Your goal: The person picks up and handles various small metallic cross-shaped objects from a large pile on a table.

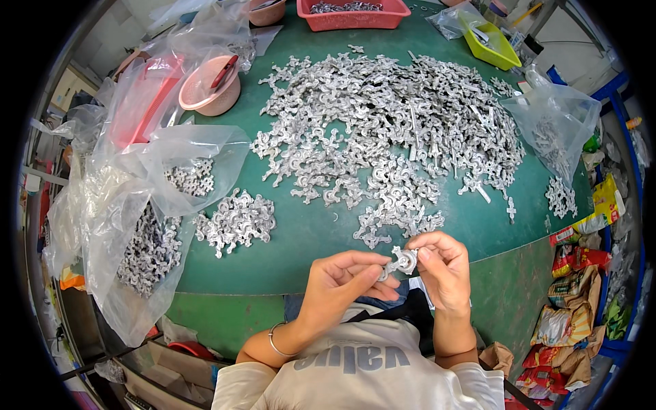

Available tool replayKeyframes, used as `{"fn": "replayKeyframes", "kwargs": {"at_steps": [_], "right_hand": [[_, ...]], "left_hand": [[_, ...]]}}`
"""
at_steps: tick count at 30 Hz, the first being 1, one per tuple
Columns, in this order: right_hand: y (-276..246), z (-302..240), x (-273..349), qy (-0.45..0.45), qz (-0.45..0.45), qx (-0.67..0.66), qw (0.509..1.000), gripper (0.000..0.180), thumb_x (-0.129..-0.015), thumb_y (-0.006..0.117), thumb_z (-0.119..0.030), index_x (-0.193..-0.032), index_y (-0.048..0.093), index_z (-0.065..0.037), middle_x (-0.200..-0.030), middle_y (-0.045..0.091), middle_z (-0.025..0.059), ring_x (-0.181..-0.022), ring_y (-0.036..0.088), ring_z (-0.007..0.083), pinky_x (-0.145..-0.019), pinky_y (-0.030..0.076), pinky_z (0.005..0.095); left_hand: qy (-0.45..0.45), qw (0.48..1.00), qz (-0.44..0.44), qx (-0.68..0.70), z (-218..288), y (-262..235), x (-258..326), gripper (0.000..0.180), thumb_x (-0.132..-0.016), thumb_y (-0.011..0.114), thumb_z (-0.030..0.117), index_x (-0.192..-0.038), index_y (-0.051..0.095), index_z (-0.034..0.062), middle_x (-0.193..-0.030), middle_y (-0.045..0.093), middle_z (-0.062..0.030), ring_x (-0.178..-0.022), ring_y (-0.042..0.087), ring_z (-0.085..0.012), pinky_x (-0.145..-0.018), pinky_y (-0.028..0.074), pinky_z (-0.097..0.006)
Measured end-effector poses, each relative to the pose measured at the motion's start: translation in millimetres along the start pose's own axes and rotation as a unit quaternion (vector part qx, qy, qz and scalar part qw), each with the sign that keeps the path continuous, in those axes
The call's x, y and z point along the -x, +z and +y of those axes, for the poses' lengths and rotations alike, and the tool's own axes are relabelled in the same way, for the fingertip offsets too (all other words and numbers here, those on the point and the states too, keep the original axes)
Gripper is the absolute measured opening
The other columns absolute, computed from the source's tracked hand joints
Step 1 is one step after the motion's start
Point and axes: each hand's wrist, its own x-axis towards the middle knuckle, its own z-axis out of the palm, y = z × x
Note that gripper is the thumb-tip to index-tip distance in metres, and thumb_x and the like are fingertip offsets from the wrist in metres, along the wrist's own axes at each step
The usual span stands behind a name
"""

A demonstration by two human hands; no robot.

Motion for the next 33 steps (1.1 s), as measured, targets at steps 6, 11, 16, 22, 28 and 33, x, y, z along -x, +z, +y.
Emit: {"fn": "replayKeyframes", "kwargs": {"at_steps": [6, 11, 16, 22, 28, 33], "right_hand": [[-14, 0, -14, -0.044, 0.066, 0.133, 0.988, 0.013, -0.082, 0.054, -0.002, -0.092, 0.058, 0.004, -0.081, 0.060, 0.0064, -0.071, 0.054, 0.0093, -0.064, 0.043, 0.0215], [-39, 8, -33, -0.130, 0.147, 0.407, 0.892, 0.015, -0.077, 0.055, 0.001, -0.092, 0.060, 0.001, -0.077, 0.059, 0.0054, -0.067, 0.052, 0.0108, -0.061, 0.041, 0.0224], [-41, 27, -60, -0.252, 0.109, 0.640, 0.718, 0.020, -0.072, 0.060, -0.004, -0.092, 0.062, -0.003, -0.085, 0.056, 0.0074, -0.078, 0.049, 0.0236, -0.070, 0.039, 0.0307], [-33, 26, -60, -0.199, 0.115, 0.583, 0.779, 0.008, -0.071, 0.062, -0.002, -0.079, 0.061, -0.002, -0.077, 0.056, 0.0054, -0.071, 0.050, 0.0183, -0.066, 0.038, 0.0289], [-15, 10, -28, -0.030, 0.087, 0.135, 0.987, 0.004, -0.079, 0.057, 0.002, -0.082, 0.056, 0.002, -0.076, 0.060, 0.0062, -0.067, 0.055, 0.0090, -0.060, 0.041, 0.0220], [-4, 2, -7, 0.066, -0.013, -0.008, 0.998, 0.013, -0.080, 0.055, 0.002, -0.093, 0.052, 0.002, -0.080, 0.061, 0.0094, -0.074, 0.058, 0.0128, -0.071, 0.044, 0.0233]], "left_hand": [[0.146, 0.979, 0.111, -0.088, -1, -29, -2, 0.018, -0.086, 0.048, 0.002, -0.100, 0.053, -0.0070, -0.083, 0.061, -0.0177, -0.072, 0.062, -0.0230, -0.066, 0.052, -0.031], [0.269, 0.732, 0.403, -0.479, 14, -106, 5, 0.015, -0.082, 0.052, -0.001, -0.096, 0.055, -0.0044, -0.068, 0.062, -0.0086, -0.063, 0.058, -0.0098, -0.059, 0.046, -0.021], [0.252, 0.664, 0.443, -0.547, 20, -116, 12, 0.023, -0.079, 0.056, -0.001, -0.102, 0.052, -0.0012, -0.053, 0.042, 0.0001, -0.047, 0.035, -0.0066, -0.045, 0.030, -0.022], [0.301, 0.731, 0.339, -0.511, 6, -87, 5, 0.028, -0.076, 0.058, -0.004, -0.104, 0.054, 0.0009, -0.057, 0.046, 0.0001, -0.051, 0.039, -0.0064, -0.049, 0.034, -0.020], [0.239, 0.890, 0.112, -0.372, -5, -34, -7, 0.035, -0.075, 0.056, -0.009, -0.109, 0.052, -0.0010, -0.085, 0.053, -0.0054, -0.079, 0.053, -0.0120, -0.070, 0.046, -0.024], [0.225, 0.944, 0.012, -0.243, -13, -7, -11, 0.036, -0.074, 0.055, -0.011, -0.110, 0.050, -0.0066, -0.092, 0.056, -0.0109, -0.086, 0.056, -0.0182, -0.073, 0.051, -0.028]]}}
